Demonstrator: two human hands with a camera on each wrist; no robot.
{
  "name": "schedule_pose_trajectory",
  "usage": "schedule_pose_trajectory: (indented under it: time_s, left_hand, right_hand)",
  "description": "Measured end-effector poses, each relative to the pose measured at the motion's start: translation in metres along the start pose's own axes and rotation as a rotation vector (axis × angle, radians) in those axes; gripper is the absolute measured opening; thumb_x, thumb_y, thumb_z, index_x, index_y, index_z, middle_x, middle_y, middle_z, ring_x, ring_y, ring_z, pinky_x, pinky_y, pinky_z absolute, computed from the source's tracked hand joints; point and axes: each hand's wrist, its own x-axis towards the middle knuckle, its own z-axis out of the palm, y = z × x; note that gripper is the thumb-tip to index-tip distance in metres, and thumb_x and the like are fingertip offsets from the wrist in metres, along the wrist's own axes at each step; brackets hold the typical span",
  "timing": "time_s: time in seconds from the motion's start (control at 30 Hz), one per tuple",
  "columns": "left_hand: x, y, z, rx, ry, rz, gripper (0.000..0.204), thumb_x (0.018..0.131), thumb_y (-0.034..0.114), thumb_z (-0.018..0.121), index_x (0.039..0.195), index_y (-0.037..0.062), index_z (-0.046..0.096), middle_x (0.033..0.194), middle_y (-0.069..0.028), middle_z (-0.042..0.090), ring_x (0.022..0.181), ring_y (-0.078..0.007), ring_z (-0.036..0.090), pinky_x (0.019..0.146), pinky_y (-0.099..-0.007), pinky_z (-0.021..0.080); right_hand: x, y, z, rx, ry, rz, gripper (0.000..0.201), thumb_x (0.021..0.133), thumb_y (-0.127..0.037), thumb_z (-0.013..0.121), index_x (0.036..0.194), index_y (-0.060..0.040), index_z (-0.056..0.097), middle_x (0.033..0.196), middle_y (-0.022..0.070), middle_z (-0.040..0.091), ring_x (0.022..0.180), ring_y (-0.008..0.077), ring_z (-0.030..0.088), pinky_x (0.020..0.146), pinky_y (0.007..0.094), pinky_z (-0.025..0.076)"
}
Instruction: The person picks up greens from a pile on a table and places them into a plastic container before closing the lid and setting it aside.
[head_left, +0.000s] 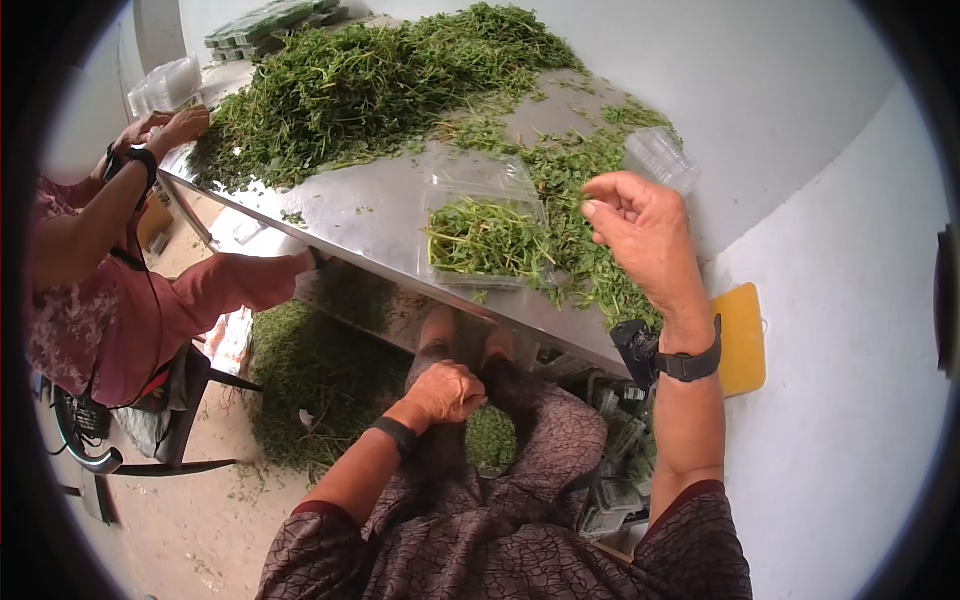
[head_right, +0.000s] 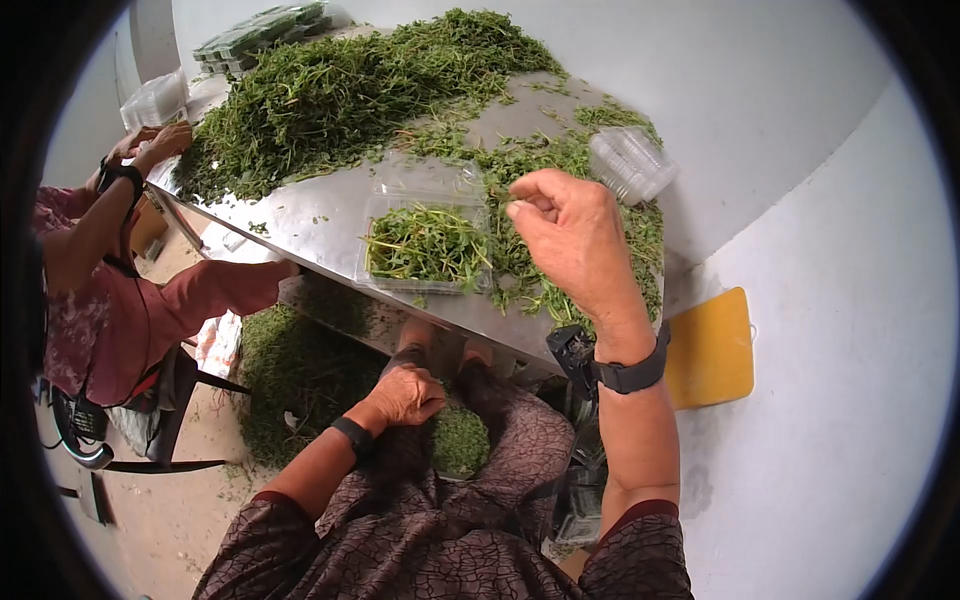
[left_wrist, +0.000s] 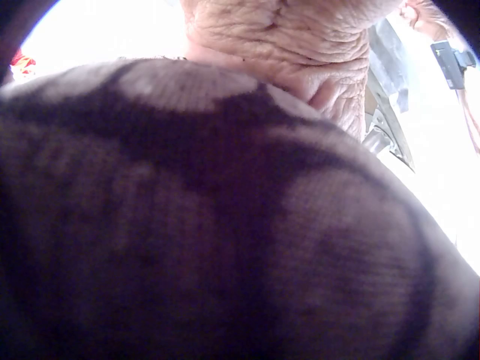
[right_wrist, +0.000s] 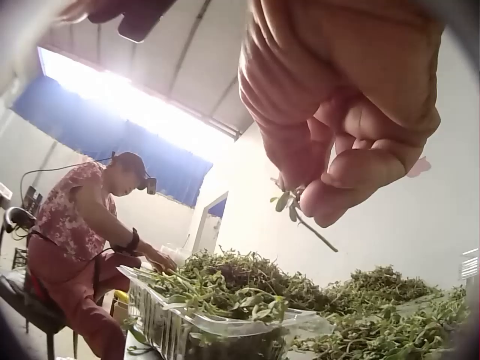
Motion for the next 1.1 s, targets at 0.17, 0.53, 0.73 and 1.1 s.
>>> schedule_pose_trajectory:
  time_s: [0.17,0.53,0.73,1.1]
  left_hand:
    - [-0.003,-0.003,0.001,0.009,0.01,0.003,0.019,0.077,0.027,0.063,0.065,0.0128,0.062,0.067,-0.0081,0.062,0.074,-0.0289,0.062,0.071,-0.0411,0.049]
    - [-0.002,-0.004,0.003,-0.001,0.051,0.03,0.017,0.076,0.026,0.064,0.065,0.0131,0.062,0.066,-0.0079,0.062,0.072,-0.0288,0.062,0.07,-0.0403,0.049]
    - [-0.003,-0.001,-0.001,-0.008,0.024,0.008,0.016,0.076,0.025,0.063,0.065,0.0134,0.062,0.066,-0.008,0.062,0.073,-0.0291,0.062,0.07,-0.0404,0.05]
    - [-0.002,-0.001,-0.002,-0.01,-0.005,-0.012,0.02,0.078,0.029,0.064,0.066,0.0125,0.063,0.068,-0.0089,0.063,0.075,-0.029,0.063,0.073,-0.0409,0.05]
  right_hand:
    - [0.008,0.009,0.002,-0.166,-0.045,-0.024,0.023,0.081,-0.006,0.067,0.103,0.002,0.066,0.074,0.0045,0.064,0.07,0.0118,0.06,0.065,0.0263,0.05]
    - [0.021,0.085,-0.01,-0.991,-0.193,-0.077,0.015,0.067,-0.003,0.061,0.08,-0.0031,0.069,0.076,0.0223,0.065,0.073,0.0374,0.065,0.065,0.0455,0.051]
    - [0.039,0.046,-0.018,-0.752,0.032,-0.086,0.016,0.068,-0.004,0.061,0.081,-0.0051,0.07,0.077,0.0207,0.066,0.075,0.0369,0.065,0.068,0.0454,0.052]
    - [0.042,0.08,0.004,-0.76,-0.223,-0.092,0.026,0.076,-0.009,0.063,0.101,-0.0082,0.071,0.079,0.0187,0.067,0.081,0.0373,0.064,0.075,0.0443,0.05]
